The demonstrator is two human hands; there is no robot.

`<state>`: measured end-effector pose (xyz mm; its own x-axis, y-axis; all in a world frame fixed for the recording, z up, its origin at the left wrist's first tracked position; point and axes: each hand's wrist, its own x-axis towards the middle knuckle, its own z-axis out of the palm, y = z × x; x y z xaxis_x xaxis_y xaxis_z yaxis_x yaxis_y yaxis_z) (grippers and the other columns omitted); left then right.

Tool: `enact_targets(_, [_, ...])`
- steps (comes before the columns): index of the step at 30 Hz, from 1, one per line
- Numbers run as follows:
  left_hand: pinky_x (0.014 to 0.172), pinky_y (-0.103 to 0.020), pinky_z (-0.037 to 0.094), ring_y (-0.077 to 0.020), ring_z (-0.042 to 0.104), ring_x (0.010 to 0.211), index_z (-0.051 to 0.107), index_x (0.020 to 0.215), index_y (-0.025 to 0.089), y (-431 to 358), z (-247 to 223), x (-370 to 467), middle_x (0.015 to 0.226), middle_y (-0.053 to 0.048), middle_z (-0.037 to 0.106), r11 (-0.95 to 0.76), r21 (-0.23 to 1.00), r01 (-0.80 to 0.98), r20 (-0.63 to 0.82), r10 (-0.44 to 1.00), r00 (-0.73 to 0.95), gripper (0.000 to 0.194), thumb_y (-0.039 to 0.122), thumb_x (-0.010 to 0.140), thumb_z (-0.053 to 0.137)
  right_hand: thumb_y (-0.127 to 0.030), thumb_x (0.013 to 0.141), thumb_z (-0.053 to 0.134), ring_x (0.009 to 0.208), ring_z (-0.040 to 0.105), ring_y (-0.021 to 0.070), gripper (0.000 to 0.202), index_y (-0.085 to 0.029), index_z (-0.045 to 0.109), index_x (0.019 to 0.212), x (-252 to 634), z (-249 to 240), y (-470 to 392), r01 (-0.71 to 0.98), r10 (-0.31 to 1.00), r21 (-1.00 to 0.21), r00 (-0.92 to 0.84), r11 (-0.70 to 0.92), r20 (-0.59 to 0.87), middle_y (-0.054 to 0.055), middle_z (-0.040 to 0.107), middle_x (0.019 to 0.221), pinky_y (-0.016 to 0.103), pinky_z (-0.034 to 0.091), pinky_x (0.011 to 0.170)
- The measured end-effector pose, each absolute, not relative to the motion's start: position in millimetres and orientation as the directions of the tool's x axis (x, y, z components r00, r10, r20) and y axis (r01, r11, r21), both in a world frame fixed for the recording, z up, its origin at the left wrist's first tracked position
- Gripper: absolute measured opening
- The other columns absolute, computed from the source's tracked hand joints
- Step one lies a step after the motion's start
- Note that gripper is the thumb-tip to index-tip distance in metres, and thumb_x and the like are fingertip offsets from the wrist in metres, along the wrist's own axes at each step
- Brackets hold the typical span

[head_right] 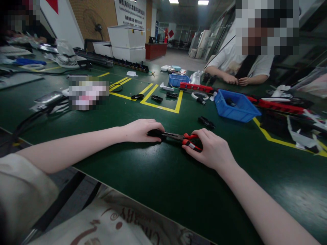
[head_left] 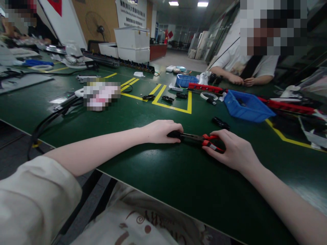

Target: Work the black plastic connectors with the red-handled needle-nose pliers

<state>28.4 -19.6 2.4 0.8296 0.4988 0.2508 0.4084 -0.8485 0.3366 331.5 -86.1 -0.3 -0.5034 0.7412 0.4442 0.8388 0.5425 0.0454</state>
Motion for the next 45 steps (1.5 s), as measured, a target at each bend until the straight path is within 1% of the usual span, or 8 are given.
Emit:
enact_targets(6, [0.082,-0.030,0.049,-0.0195,0.065,0.096,0.061,0.114,0.018,-17.2,0.4,28.4,0.104,-0.005,0.068,-0.840,0.381,0.386,0.264,0.499,0.826,0.029,0.033,0.090,0.070,-0.055,0.089,0.060,0.081,0.067,0.0276,0.039,-0.019,0.062,0.106,330.6,-0.6,-88.1,0.850,0.755,0.018,-0.478,0.527,0.448,0.012,0.070,0.096,0.039,0.052,0.063])
enact_targets(16, [0.079,-0.029,0.048,-0.0190,0.064,0.096,0.061,0.115,0.019,-17.8,0.0,27.7,0.104,-0.006,0.068,-0.861,0.352,0.366,0.270,0.468,0.842,0.028,0.033,0.092,0.068,-0.057,0.089,0.060,0.079,0.068,0.0252,0.042,-0.018,0.060,0.106,330.1,-0.9,-88.8,0.847,0.764,0.010,-0.484,0.531,0.426,0.011,0.069,0.096,0.036,0.053,0.062])
enact_targets(23, [0.079,-0.029,0.048,-0.0198,0.066,0.095,0.062,0.116,0.021,-16.8,-1.3,25.8,0.104,-0.006,0.070,-0.881,0.306,0.360,0.288,0.446,0.848,0.027,0.035,0.093,0.067,-0.052,0.087,0.064,0.088,0.068,0.0280,0.051,-0.019,0.059,0.126,330.6,-0.5,-91.3,0.834,0.726,0.076,-0.518,0.547,0.452,0.013,0.068,0.106,0.038,0.055,0.067])
enact_targets(28, [0.078,-0.029,0.047,-0.0196,0.067,0.092,0.063,0.114,0.021,-16.3,-1.6,26.4,0.100,-0.005,0.071,-0.895,0.258,0.365,0.302,0.433,0.849,0.028,0.038,0.092,0.067,-0.048,0.089,0.062,0.087,0.067,0.0259,0.037,-0.019,0.062,0.113,330.8,0.3,-91.4,0.813,0.704,0.106,-0.553,0.572,0.445,0.013,0.067,0.107,0.036,0.054,0.066])
enact_targets(31, [0.078,-0.030,0.047,-0.0194,0.067,0.089,0.064,0.112,0.021,-16.3,-0.9,26.9,0.097,-0.004,0.071,-0.896,0.241,0.373,0.313,0.435,0.844,0.028,0.039,0.091,0.068,-0.048,0.090,0.061,0.086,0.067,0.0257,0.036,-0.019,0.061,0.110,330.3,0.6,-90.5,0.809,0.700,0.127,-0.565,0.574,0.438,0.012,0.068,0.103,0.037,0.054,0.067])
enact_targets(36, [0.074,-0.028,0.046,-0.0183,0.066,0.087,0.066,0.109,0.020,-17.0,0.9,27.3,0.096,-0.003,0.071,-0.890,0.269,0.369,0.315,0.443,0.839,0.027,0.042,0.093,0.064,-0.049,0.091,0.059,0.083,0.066,0.0256,0.036,-0.018,0.061,0.109,329.2,1.6,-90.1,0.803,0.689,0.156,-0.578,0.575,0.437,0.012,0.068,0.097,0.036,0.053,0.065])
enact_targets(40, [0.072,-0.027,0.044,-0.0172,0.066,0.085,0.068,0.104,0.021,-18.2,0.0,29.0,0.091,-0.002,0.071,-0.858,0.316,0.404,0.321,0.497,0.806,0.021,0.038,0.097,0.059,-0.050,0.092,0.058,0.084,0.066,0.0253,0.037,-0.018,0.061,0.110,328.6,1.7,-90.4,0.796,0.681,0.180,-0.592,0.577,0.431,0.012,0.068,0.099,0.036,0.053,0.066])
enact_targets(45, [0.075,-0.027,0.044,-0.0169,0.067,0.089,0.068,0.098,0.020,-20.1,-2.2,32.5,0.095,-0.001,0.073,-0.828,0.362,0.428,0.337,0.544,0.768,0.016,0.033,0.097,0.059,-0.046,0.093,0.058,0.082,0.066,0.0253,0.036,-0.015,0.064,0.110,327.7,1.1,-90.5,0.785,0.655,0.242,-0.612,0.570,0.443,0.014,0.068,0.099,0.036,0.053,0.066])
